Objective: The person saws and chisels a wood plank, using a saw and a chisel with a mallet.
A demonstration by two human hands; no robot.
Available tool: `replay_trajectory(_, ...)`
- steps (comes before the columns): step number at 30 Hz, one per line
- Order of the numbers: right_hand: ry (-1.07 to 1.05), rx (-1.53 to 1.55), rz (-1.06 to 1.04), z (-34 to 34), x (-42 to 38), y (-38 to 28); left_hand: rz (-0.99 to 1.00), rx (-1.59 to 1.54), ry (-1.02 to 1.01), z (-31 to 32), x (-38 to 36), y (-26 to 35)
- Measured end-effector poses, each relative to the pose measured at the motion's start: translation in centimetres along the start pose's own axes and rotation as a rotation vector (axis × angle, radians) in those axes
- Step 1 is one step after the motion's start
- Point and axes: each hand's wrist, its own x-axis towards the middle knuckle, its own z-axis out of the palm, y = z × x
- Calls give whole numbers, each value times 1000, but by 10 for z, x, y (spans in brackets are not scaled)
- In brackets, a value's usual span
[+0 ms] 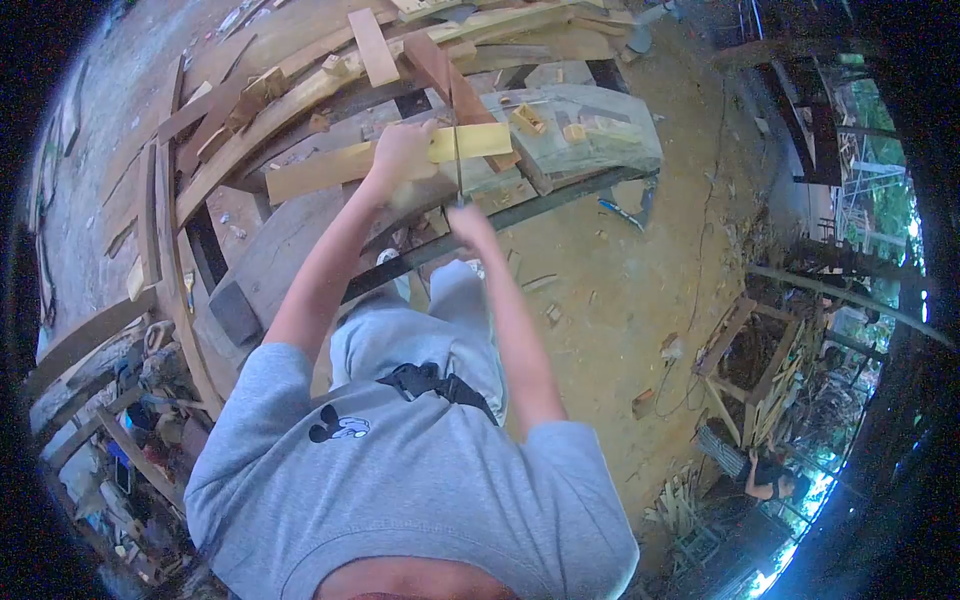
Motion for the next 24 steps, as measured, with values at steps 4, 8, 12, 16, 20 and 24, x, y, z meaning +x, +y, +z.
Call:
replay_trajectory(4,161,-136,-66,1,-8,3,-9,31,4,-2,2,-1)
replay_trajectory(8,97,-134,31,32,-40,55,5,38,4,1,2,-3)
replay_trajectory(12,98,-128,145,33,-49,65,-14,52,-39,-5,2,2)
replay_trajectory(16,160,-93,45,11,-30,2,20,52,-29,-6,3,2)
replay_trajectory(20,152,-113,-44,4,7,-9,12,76,-22,-3,1,0)
replay_trajectory(24,259,-247,-24,38,-31,58,10,58,2,2,3,-2)
